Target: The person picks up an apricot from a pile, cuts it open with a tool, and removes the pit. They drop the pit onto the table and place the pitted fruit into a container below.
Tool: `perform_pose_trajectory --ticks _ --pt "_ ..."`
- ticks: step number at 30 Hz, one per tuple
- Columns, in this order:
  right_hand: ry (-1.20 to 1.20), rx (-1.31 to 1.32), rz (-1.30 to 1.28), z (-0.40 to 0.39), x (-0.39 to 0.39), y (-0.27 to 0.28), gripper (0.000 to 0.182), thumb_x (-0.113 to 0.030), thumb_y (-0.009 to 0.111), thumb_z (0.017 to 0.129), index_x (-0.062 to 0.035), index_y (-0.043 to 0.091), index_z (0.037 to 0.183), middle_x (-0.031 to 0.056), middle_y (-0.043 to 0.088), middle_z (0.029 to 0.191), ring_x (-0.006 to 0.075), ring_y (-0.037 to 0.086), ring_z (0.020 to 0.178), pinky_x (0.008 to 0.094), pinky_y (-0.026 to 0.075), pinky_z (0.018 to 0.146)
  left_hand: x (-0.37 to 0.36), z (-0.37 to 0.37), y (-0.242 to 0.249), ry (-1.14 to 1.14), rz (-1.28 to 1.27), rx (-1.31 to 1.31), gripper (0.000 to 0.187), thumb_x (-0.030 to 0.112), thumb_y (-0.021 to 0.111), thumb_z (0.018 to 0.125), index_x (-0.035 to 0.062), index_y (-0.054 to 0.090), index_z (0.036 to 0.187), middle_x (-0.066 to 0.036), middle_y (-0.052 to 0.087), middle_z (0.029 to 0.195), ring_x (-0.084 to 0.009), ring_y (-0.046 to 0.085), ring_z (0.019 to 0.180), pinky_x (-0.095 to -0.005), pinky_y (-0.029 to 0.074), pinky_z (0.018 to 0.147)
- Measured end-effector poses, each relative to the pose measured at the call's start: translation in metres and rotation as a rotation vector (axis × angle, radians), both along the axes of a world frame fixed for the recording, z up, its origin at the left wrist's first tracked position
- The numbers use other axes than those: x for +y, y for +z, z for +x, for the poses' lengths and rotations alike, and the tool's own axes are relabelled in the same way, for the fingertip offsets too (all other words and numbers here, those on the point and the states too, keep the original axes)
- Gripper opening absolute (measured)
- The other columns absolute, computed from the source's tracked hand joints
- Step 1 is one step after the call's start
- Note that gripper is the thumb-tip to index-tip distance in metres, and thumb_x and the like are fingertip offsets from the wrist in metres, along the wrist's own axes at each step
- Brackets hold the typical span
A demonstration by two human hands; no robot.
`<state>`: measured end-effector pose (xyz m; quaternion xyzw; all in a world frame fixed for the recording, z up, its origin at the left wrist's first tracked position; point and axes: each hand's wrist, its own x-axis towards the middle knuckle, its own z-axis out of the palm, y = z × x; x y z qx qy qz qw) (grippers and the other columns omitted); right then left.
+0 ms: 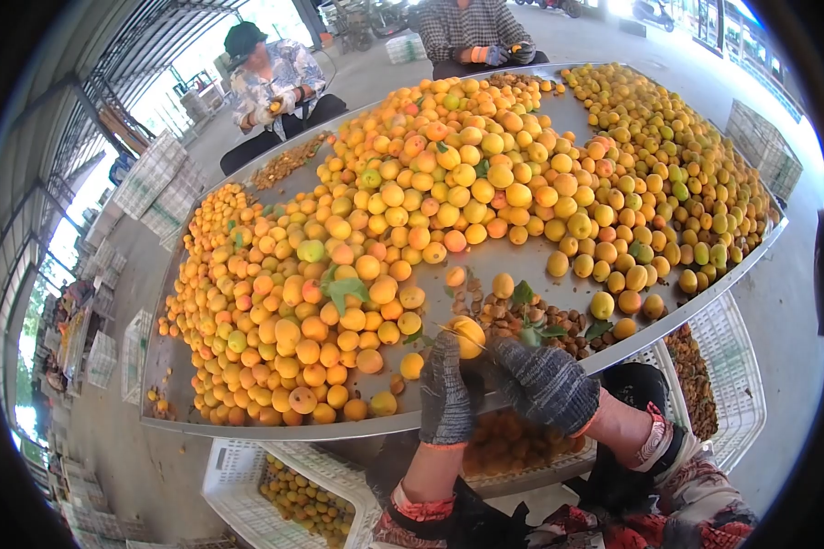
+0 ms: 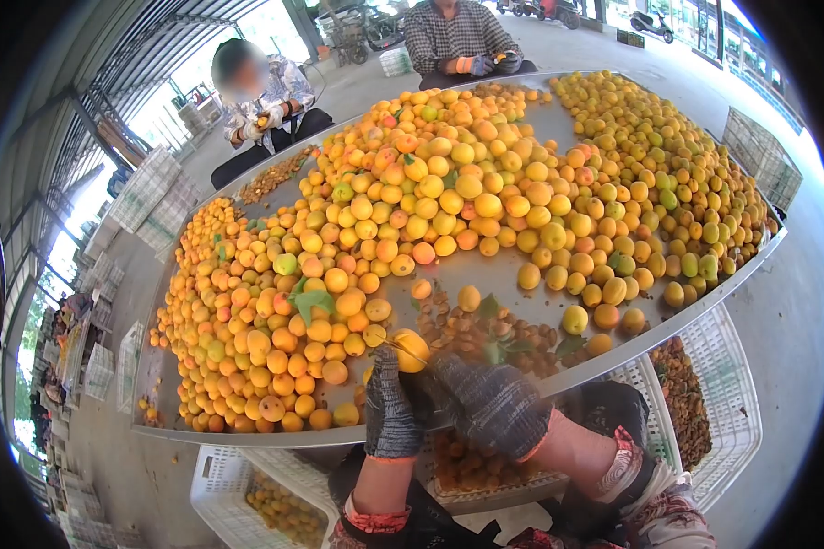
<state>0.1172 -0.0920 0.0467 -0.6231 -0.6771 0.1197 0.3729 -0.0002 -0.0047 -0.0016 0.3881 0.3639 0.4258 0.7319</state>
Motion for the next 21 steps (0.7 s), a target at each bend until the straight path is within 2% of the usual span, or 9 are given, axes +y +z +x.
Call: perform_pose_trajectory --ticks 1,8,11,13,14,16,19,20,21 --pt "0.001 0.026 -0.055 0.002 0.0 0.001 0.028 -0.013 0.058 0.079 -0.0036 0.054 0.106 0.0166 0.059 0.079 0.0339 0.058 0.064 0.0399 0.047 0.053 0.001 0.0 -0.005 0.019 0.167 0.093 0.045 0.045 0.049 0.086 0.0035 0.054 0.103 -0.004 0.056 0.089 -0.0123 0.053 0.076 -0.0244 0.045 0.065" --pt "0.037 -0.114 -0.039 0.005 0.007 -0.008 0.032 -0.012 0.059 0.078 -0.0013 0.053 0.108 0.0163 0.061 0.082 0.0318 0.06 0.07 0.0369 0.048 0.059 0.0 -0.002 0.011 -0.057 -0.004 0.118 0.045 0.043 0.046 0.088 0.001 0.053 0.104 -0.004 0.056 0.091 -0.0117 0.052 0.081 -0.0242 0.044 0.071" --pt "0.187 0.15 0.11 0.01 0.012 -0.023 0.032 -0.009 0.059 0.079 -0.0003 0.052 0.109 0.0155 0.062 0.088 0.0291 0.061 0.08 0.034 0.048 0.068 -0.001 -0.004 0.013 0.016 0.104 0.145 0.036 0.033 0.051 0.087 0.0006 0.053 0.104 -0.009 0.055 0.096 -0.0179 0.053 0.086 -0.0297 0.044 0.075" --pt "0.239 0.348 -0.183 0.015 0.01 -0.016 0.037 -0.008 0.056 0.078 -0.0036 0.052 0.115 0.0137 0.055 0.108 0.0263 0.054 0.1 0.0359 0.044 0.085 0.001 -0.01 -0.008 0.051 0.6 0.372 0.025 0.015 0.053 0.085 -0.0004 0.052 0.104 -0.015 0.054 0.101 -0.0281 0.054 0.09 -0.0356 0.044 0.077" --pt "0.233 0.348 -0.182 0.019 0.007 -0.017 0.037 -0.008 0.056 0.078 -0.0036 0.052 0.115 0.0137 0.055 0.108 0.0263 0.054 0.1 0.0359 0.044 0.085 0.002 -0.012 -0.016 0.045 0.602 0.37 0.025 0.015 0.053 0.085 -0.0004 0.052 0.104 -0.015 0.054 0.101 -0.0281 0.054 0.09 -0.0356 0.044 0.077" --pt "0.334 0.256 -0.189 0.025 0.005 -0.018 0.039 -0.011 0.057 0.077 -0.0051 0.053 0.116 0.0123 0.051 0.116 0.0276 0.05 0.107 0.0393 0.04 0.092 0.005 -0.016 -0.027 0.166 1.186 0.634 0.023 0.004 0.052 0.082 -0.0006 0.052 0.104 -0.02 0.052 0.101 -0.0353 0.053 0.09 -0.0385 0.044 0.077" --pt "0.331 0.144 0.016 0.026 0.005 -0.007 0.029 -0.006 0.053 0.084 -0.0006 0.052 0.112 0.0134 0.061 0.094 0.0248 0.061 0.083 0.0324 0.047 0.072 0.007 -0.016 -0.03 0.226 1.35 0.645 0.024 0.007 0.053 0.081 -0.0009 0.052 0.103 -0.02 0.054 0.096 -0.0351 0.053 0.087 -0.0376 0.045 0.075" --pt "0.328 0.141 0.018 0.028 0.003 -0.009 0.029 -0.006 0.053 0.084 -0.0006 0.052 0.112 0.0134 0.061 0.094 0.0248 0.061 0.083 0.0324 0.047 0.072 0.008 -0.017 -0.03 0.225 1.352 0.64 0.024 0.007 0.053 0.081 -0.0009 0.052 0.103 -0.02 0.054 0.096 -0.0351 0.053 0.087 -0.0376 0.045 0.075" --pt "0.331 0.148 0.006 0.029 0.002 -0.013 0.029 -0.006 0.054 0.084 -0.0008 0.052 0.112 0.0135 0.061 0.094 0.0249 0.061 0.083 0.0323 0.047 0.071 0.008 -0.018 -0.029 0.122 1.192 0.541 0.025 0.008 0.055 0.08 -0.0005 0.052 0.103 -0.02 0.054 0.094 -0.0348 0.054 0.086 -0.0367 0.045 0.074"
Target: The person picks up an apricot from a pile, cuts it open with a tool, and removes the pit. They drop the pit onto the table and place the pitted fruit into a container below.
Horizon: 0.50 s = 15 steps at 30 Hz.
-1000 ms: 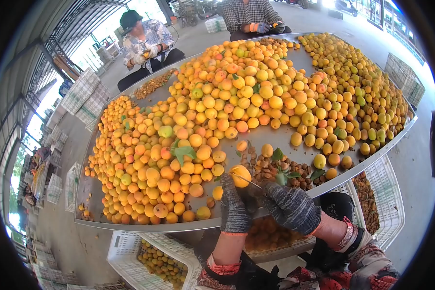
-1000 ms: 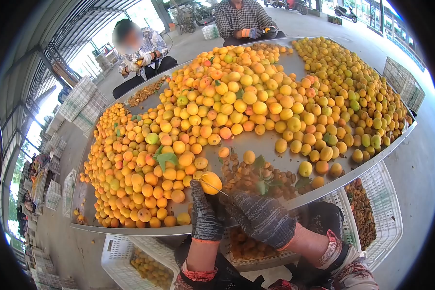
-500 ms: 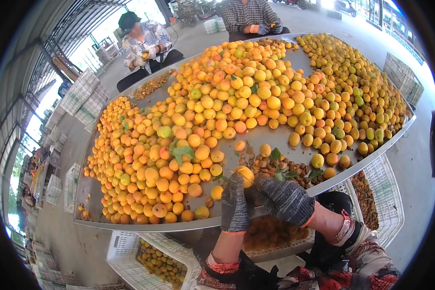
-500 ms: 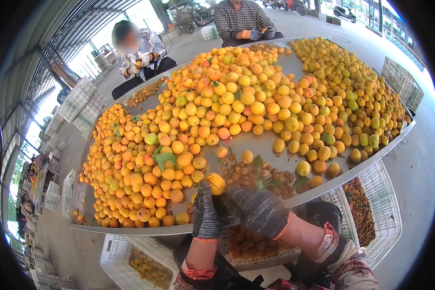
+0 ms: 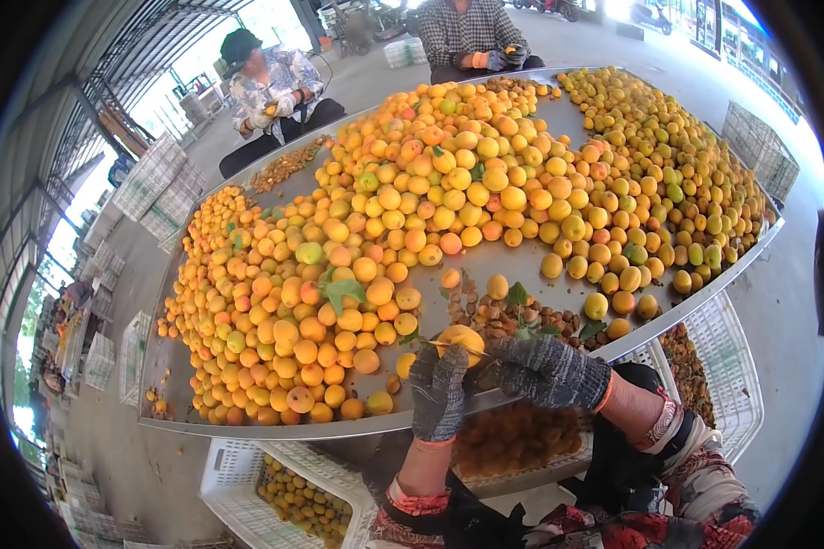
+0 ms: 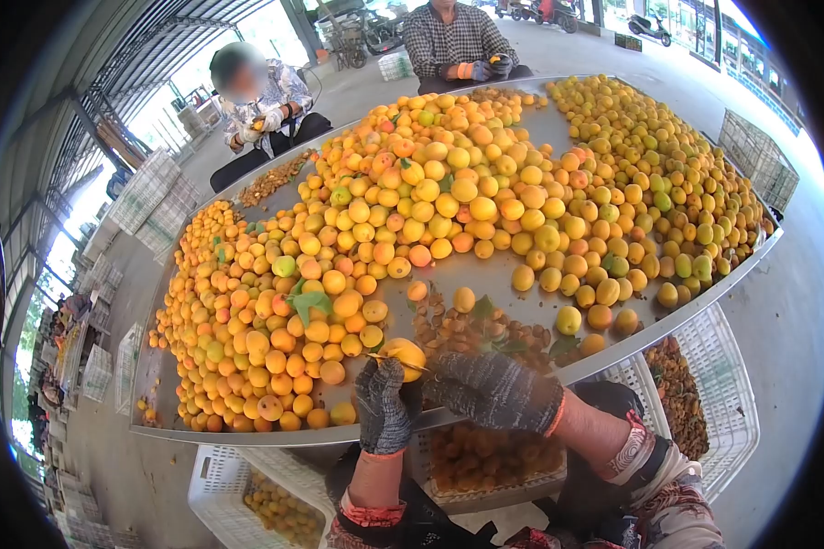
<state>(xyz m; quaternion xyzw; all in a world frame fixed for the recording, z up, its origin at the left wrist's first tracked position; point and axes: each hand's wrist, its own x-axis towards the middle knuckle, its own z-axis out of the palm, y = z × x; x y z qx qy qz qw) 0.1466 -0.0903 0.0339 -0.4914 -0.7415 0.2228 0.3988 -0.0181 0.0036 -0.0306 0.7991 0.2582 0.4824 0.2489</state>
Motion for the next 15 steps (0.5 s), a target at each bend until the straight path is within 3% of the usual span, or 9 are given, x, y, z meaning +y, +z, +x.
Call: perform_pose_trajectory --ticks 4,5,7,8,10,11,13,15 --pt "0.036 0.116 -0.083 0.001 -0.005 -0.002 0.03 -0.005 0.056 0.082 -0.0012 0.053 0.111 0.0137 0.061 0.094 0.0254 0.06 0.083 0.0325 0.047 0.07 -0.005 0.003 0.004 -0.134 -0.477 -0.22 0.025 0.015 0.057 0.08 -0.0008 0.054 0.099 -0.019 0.057 0.092 -0.0313 0.056 0.085 -0.0346 0.046 0.072" --pt "0.035 0.116 -0.083 0.002 -0.006 -0.002 0.03 -0.005 0.056 0.082 -0.0012 0.053 0.111 0.0137 0.061 0.094 0.0254 0.06 0.083 0.0325 0.047 0.07 -0.008 0.002 0.01 -0.134 -0.477 -0.219 0.025 0.015 0.057 0.08 -0.0008 0.054 0.099 -0.019 0.057 0.092 -0.0313 0.056 0.085 -0.0346 0.046 0.072" --pt "0.031 0.018 -0.079 0.004 -0.007 -0.001 0.029 -0.006 0.057 0.081 -0.0016 0.054 0.11 0.0135 0.06 0.093 0.0261 0.06 0.081 0.033 0.047 0.068 -0.015 0.004 0.035 -0.269 -0.865 -0.398 0.028 0.021 0.056 0.082 -0.0017 0.055 0.098 -0.018 0.058 0.096 -0.0269 0.056 0.09 -0.0346 0.045 0.076" --pt "0.03 0.016 -0.078 0.005 -0.005 -0.005 0.029 -0.006 0.057 0.081 -0.0016 0.054 0.11 0.0135 0.06 0.093 0.0261 0.06 0.081 0.033 0.047 0.068 -0.01 0.003 0.025 -0.271 -0.865 -0.4 0.028 0.021 0.056 0.082 -0.0017 0.055 0.098 -0.018 0.058 0.096 -0.0269 0.056 0.09 -0.0346 0.045 0.076" --pt "-0.057 -0.017 0.111 0.003 0.0 -0.019 0.026 -0.006 0.057 0.081 -0.0013 0.055 0.106 0.0141 0.06 0.089 0.0278 0.059 0.079 0.0338 0.047 0.067 0.004 0.001 -0.002 0.141 0.472 0.203 0.032 0.024 0.054 0.084 -0.0029 0.055 0.102 -0.018 0.058 0.099 -0.0244 0.054 0.094 -0.0336 0.042 0.08" --pt "-0.056 -0.017 0.112 0.0 0.0 -0.016 0.026 -0.006 0.057 0.081 -0.0013 0.055 0.106 0.0141 0.06 0.089 0.0278 0.059 0.079 0.0338 0.047 0.067 0.004 0.002 -0.005 0.142 0.473 0.203 0.032 0.024 0.054 0.084 -0.0029 0.055 0.102 -0.018 0.058 0.099 -0.0244 0.054 0.094 -0.0336 0.042 0.08" --pt "-0.145 0.048 -0.05 -0.011 0.001 -0.005 0.022 -0.008 0.057 0.08 -0.0009 0.056 0.102 0.0152 0.06 0.085 0.0314 0.058 0.078 0.0357 0.047 0.065 0.001 0.01 0.002 -0.055 -0.294 -0.026 0.032 0.021 0.052 0.085 -0.0039 0.054 0.105 -0.019 0.057 0.103 -0.0262 0.053 0.096 -0.0329 0.04 0.083" --pt "-0.178 -0.058 -0.006 -0.015 -0.002 0.004 0.021 -0.009 0.057 0.08 -0.0009 0.056 0.1 0.0159 0.059 0.084 0.0325 0.058 0.077 0.0367 0.046 0.064 -0.001 0.01 0.006 -0.038 -0.302 -0.016 0.032 0.021 0.051 0.086 -0.0044 0.054 0.105 -0.019 0.057 0.103 -0.0253 0.053 0.095 -0.0326 0.041 0.082"
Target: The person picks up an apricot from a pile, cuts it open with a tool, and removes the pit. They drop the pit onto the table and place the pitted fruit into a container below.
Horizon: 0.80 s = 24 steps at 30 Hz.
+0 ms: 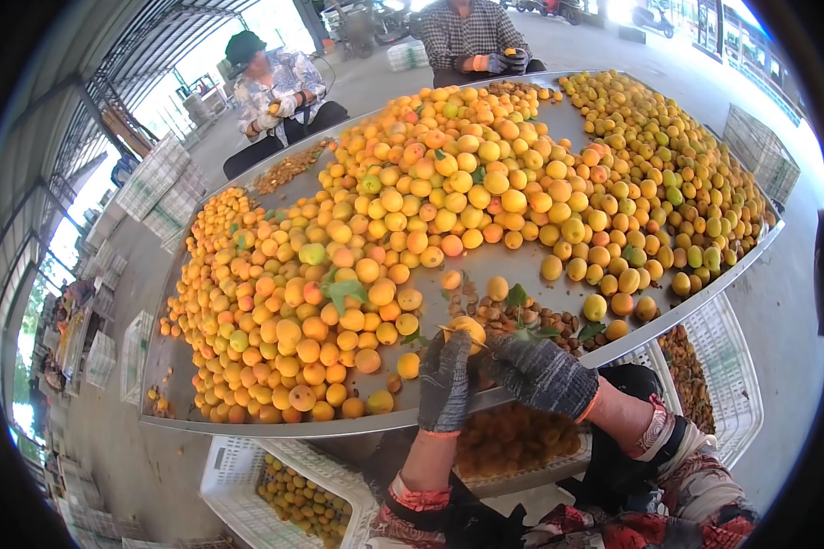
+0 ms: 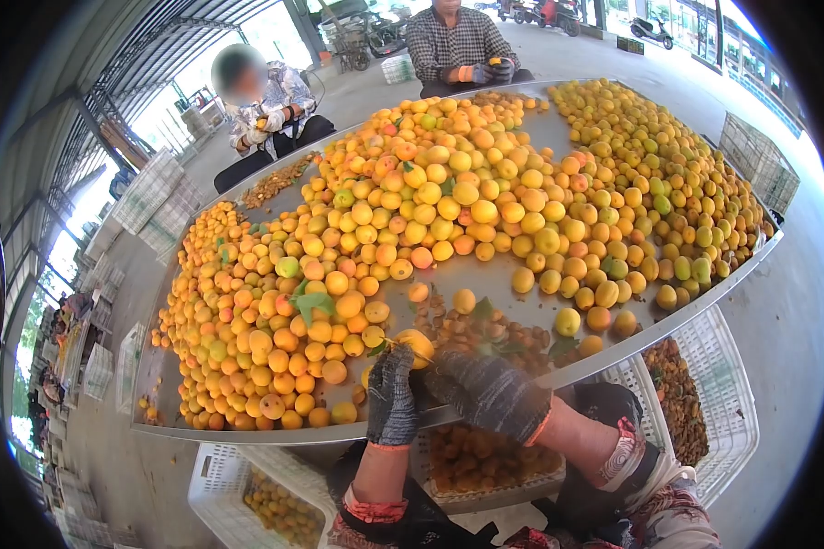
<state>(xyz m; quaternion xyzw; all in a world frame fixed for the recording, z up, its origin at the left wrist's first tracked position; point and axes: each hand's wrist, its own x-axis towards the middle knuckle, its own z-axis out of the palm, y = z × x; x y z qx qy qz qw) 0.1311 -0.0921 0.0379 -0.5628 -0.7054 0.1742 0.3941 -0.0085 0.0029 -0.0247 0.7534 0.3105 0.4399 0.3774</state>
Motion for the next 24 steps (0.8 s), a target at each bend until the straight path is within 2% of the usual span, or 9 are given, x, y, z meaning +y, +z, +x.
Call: perform_pose_trajectory --ticks 2,5,7,8,10,14,16,19,24 --pt "-0.044 -0.112 0.033 0.0 -0.001 -0.001 0.02 -0.01 0.057 0.08 -0.0008 0.056 0.098 0.0165 0.059 0.083 0.0336 0.058 0.076 0.0377 0.046 0.063 -0.004 0.004 0.005 0.003 -0.009 0.01 0.032 0.02 0.05 0.086 -0.0049 0.054 0.105 -0.018 0.057 0.103 -0.0244 0.053 0.095 -0.0323 0.041 0.082" --pt "-0.104 0.003 -0.081 -0.003 0.002 -0.008 0.023 -0.011 0.058 0.08 -0.0011 0.055 0.1 0.0175 0.059 0.083 0.0342 0.058 0.076 0.0389 0.046 0.062 -0.013 0.009 0.024 0.078 -0.229 -0.145 0.032 0.022 0.051 0.086 -0.0051 0.055 0.104 -0.014 0.058 0.097 -0.0195 0.053 0.089 -0.0303 0.042 0.078" --pt "-0.22 -0.042 -0.133 -0.008 0.004 -0.004 0.038 -0.009 0.059 0.078 -0.002 0.048 0.114 0.0173 0.059 0.086 0.0327 0.059 0.078 0.0371 0.047 0.064 -0.017 0.01 0.042 0.039 -0.564 -0.205 0.032 0.022 0.052 0.086 -0.0047 0.055 0.104 -0.01 0.059 0.091 -0.0147 0.052 0.082 -0.0274 0.042 0.073" --pt "-0.217 -0.042 -0.136 -0.01 0.004 0.002 0.038 -0.009 0.059 0.078 -0.002 0.048 0.114 0.0173 0.059 0.086 0.0327 0.059 0.078 0.0371 0.047 0.064 -0.016 0.009 0.042 0.042 -0.567 -0.206 0.032 0.022 0.052 0.086 -0.0047 0.055 0.104 -0.01 0.059 0.091 -0.0147 0.052 0.082 -0.0274 0.042 0.073" --pt "-0.14 0.072 -0.169 -0.009 0.006 0.017 0.056 -0.006 0.059 0.078 -0.0028 0.033 0.128 0.0181 0.056 0.102 0.0302 0.058 0.091 0.0343 0.046 0.075 -0.015 0.005 0.04 -0.087 -0.495 -0.198 0.03 0.02 0.053 0.085 -0.0039 0.056 0.102 -0.007 0.059 0.088 -0.0132 0.052 0.078 -0.0261 0.042 0.07" --pt "0.032 0.163 -0.152 0.001 0.005 0.01 0.071 -0.011 0.063 0.078 -0.0053 0.022 0.136 0.0205 0.045 0.122 0.0281 0.052 0.106 0.0322 0.044 0.085 -0.016 0.002 0.031 -0.128 -0.475 -0.207 0.026 0.018 0.055 0.084 -0.0034 0.057 0.099 -0.006 0.059 0.087 -0.0129 0.052 0.077 -0.026 0.042 0.069" --pt "0.098 0.161 -0.039 0.004 0.006 0.002 0.075 -0.007 0.063 0.077 -0.0057 0.018 0.137 0.0196 0.04 0.128 0.0261 0.047 0.112 0.032 0.041 0.09 -0.016 0.001 0.017 -0.085 -0.205 -0.173 0.023 0.015 0.056 0.083 -0.0038 0.057 0.097 -0.007 0.059 0.087 -0.0133 0.053 0.077 -0.0267 0.043 0.068" --pt "0.166 0.341 -0.119 0.005 0.002 0.005 0.073 -0.004 0.061 0.078 -0.0057 0.018 0.137 0.0179 0.038 0.13 0.0266 0.045 0.115 0.0327 0.039 0.092 -0.015 -0.002 0.011 -0.063 -0.06 -0.097 0.023 0.012 0.056 0.082 -0.0045 0.057 0.097 -0.008 0.059 0.087 -0.0137 0.053 0.078 -0.0274 0.043 0.069" --pt "0.106 0.359 -0.119 0.008 -0.001 0.0 0.056 -0.001 0.051 0.084 -0.0018 0.026 0.134 0.0129 0.043 0.128 0.0222 0.044 0.116 0.0317 0.035 0.095 -0.017 0.001 0.005 -0.115 -0.067 -0.159 0.024 0.011 0.056 0.082 -0.0049 0.057 0.099 -0.009 0.059 0.089 -0.0139 0.053 0.08 -0.027 0.044 0.07"
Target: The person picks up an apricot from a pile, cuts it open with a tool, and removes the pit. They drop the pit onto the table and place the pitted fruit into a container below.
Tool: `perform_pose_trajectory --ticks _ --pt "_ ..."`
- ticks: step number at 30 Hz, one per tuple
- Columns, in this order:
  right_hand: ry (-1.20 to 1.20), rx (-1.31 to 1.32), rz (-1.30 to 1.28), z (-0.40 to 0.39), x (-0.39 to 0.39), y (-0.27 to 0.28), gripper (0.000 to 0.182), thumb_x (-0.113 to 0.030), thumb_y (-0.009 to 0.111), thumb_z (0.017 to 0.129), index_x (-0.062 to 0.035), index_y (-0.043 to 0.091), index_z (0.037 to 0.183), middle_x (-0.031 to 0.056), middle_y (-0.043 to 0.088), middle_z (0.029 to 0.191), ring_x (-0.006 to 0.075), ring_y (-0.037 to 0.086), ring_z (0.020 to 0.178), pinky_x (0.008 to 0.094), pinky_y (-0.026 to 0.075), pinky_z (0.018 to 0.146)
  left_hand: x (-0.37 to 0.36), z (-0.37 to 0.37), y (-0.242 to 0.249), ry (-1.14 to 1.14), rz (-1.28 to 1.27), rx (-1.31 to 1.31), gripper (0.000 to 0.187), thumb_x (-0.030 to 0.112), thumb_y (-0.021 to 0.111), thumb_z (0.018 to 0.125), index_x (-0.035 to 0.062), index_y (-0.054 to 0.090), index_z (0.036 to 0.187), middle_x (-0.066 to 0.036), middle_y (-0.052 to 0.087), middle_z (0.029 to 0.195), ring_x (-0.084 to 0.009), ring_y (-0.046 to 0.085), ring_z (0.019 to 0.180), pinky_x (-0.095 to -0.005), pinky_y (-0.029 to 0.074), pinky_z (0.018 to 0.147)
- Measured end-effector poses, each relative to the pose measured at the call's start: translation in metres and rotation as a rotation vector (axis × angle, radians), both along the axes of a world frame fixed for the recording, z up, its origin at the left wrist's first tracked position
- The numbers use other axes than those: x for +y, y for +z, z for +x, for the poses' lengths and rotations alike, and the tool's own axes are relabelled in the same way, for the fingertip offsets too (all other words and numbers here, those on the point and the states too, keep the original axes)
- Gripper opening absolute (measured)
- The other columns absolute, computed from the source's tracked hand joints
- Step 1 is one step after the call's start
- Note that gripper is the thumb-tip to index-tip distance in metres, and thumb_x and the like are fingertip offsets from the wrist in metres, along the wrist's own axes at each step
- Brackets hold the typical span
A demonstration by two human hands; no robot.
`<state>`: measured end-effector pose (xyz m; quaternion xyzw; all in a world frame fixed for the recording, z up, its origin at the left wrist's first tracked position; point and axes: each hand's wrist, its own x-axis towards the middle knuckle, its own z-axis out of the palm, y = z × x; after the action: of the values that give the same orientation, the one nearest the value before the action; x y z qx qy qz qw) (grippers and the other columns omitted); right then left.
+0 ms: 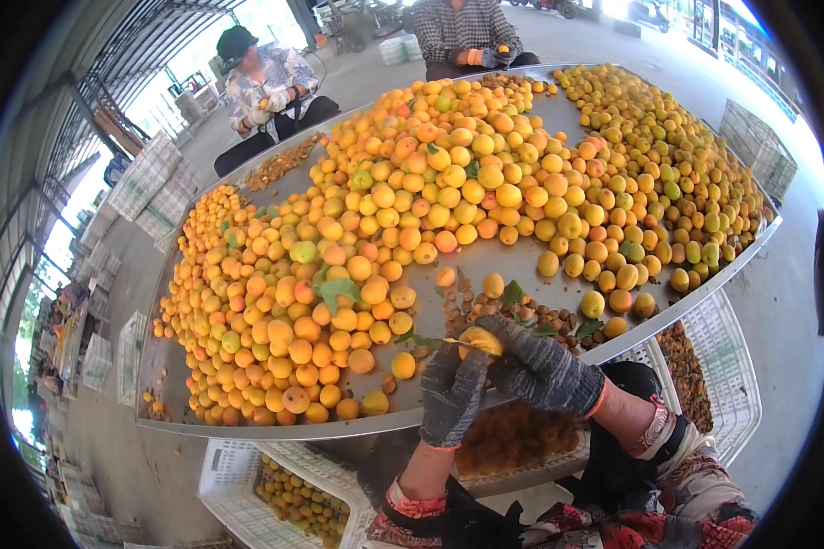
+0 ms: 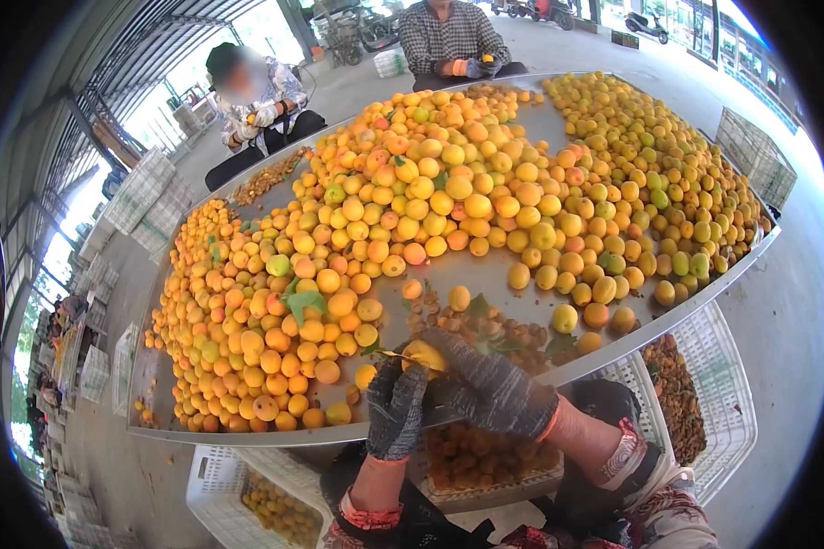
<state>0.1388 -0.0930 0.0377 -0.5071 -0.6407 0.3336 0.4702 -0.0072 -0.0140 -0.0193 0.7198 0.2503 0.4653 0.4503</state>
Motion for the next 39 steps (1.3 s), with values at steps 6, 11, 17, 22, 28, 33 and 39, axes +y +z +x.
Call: perform_pose_trajectory --ticks 6,11,17,22,28,33,39 --pt "0.016 -0.021 0.058 0.002 0.0 -0.002 0.056 -0.001 0.052 0.084 -0.0032 0.027 0.134 0.0121 0.045 0.126 0.0191 0.044 0.114 0.0307 0.037 0.094 -0.007 0.0 0.018 -0.085 -0.444 -0.06 0.026 0.012 0.055 0.083 -0.005 0.055 0.103 -0.011 0.058 0.092 -0.0151 0.054 0.082 -0.027 0.044 0.073" --pt "-0.048 -0.061 -0.179 -0.004 0.008 -0.001 0.058 -0.001 0.053 0.083 -0.0031 0.027 0.134 0.014 0.046 0.124 0.0193 0.047 0.11 0.0302 0.039 0.092 0.001 0.009 0.009 0.056 -0.375 0.103 0.027 0.016 0.051 0.085 -0.0043 0.055 0.103 -0.009 0.058 0.094 -0.014 0.054 0.083 -0.0253 0.044 0.074" --pt "-0.208 -0.367 -0.094 -0.005 -0.014 0.015 0.056 -0.007 0.059 0.081 -0.0031 0.033 0.131 0.0103 0.055 0.112 0.0136 0.055 0.093 0.0274 0.046 0.08 0.016 -0.001 0.026 0.133 -0.908 -0.222 0.026 0.029 0.051 0.084 0.0053 0.058 0.092 -0.004 0.058 0.083 -0.0107 0.056 0.066 -0.0206 0.044 0.052" --pt "-0.203 0.012 -0.202 0.022 -0.022 0.024 0.055 -0.008 0.064 0.074 -0.0082 0.042 0.124 0.0109 0.061 0.101 0.0197 0.06 0.093 0.0323 0.047 0.083 0.016 -0.005 0.016 0.027 -0.937 -0.228 0.028 0.027 0.049 0.084 0.0026 0.058 0.095 -0.005 0.058 0.081 -0.0112 0.056 0.066 -0.0215 0.045 0.053" --pt "-0.193 -0.083 0.087 0.009 0.016 -0.007 0.046 -0.011 0.066 0.077 -0.0021 0.048 0.119 0.0073 0.058 0.108 0.0154 0.053 0.102 0.0279 0.043 0.087 0.011 -0.002 -0.001 -0.097 -0.055 0.202 0.025 0.012 0.045 0.086 -0.001 0.054 0.106 -0.019 0.054 0.108 -0.0324 0.051 0.099 -0.0386 0.04 0.086" --pt "-0.037 0.285 -0.295 0.016 0.023 -0.019 0.047 -0.013 0.064 0.08 -0.003 0.045 0.122 0.0062 0.058 0.108 0.0106 0.056 0.087 0.0259 0.047 0.075 0.011 -0.002 -0.018 -0.104 -0.217 0.278 0.027 0.002 0.046 0.082 0.0018 0.052 0.109 -0.02 0.053 0.108 -0.0362 0.05 0.1 -0.0411 0.039 0.087" --pt "-0.162 -0.148 0.071 0.016 0.022 -0.026 0.045 -0.012 0.061 0.081 -0.0017 0.045 0.122 0.0093 0.059 0.103 0.0127 0.057 0.081 0.0272 0.047 0.071 -0.003 0.016 -0.025 0.111 0.214 0.353 0.027 -0.004 0.047 0.079 0.0003 0.052 0.105 -0.022 0.054 0.104 -0.0382 0.052 0.095 -0.0431 0.042 0.082"
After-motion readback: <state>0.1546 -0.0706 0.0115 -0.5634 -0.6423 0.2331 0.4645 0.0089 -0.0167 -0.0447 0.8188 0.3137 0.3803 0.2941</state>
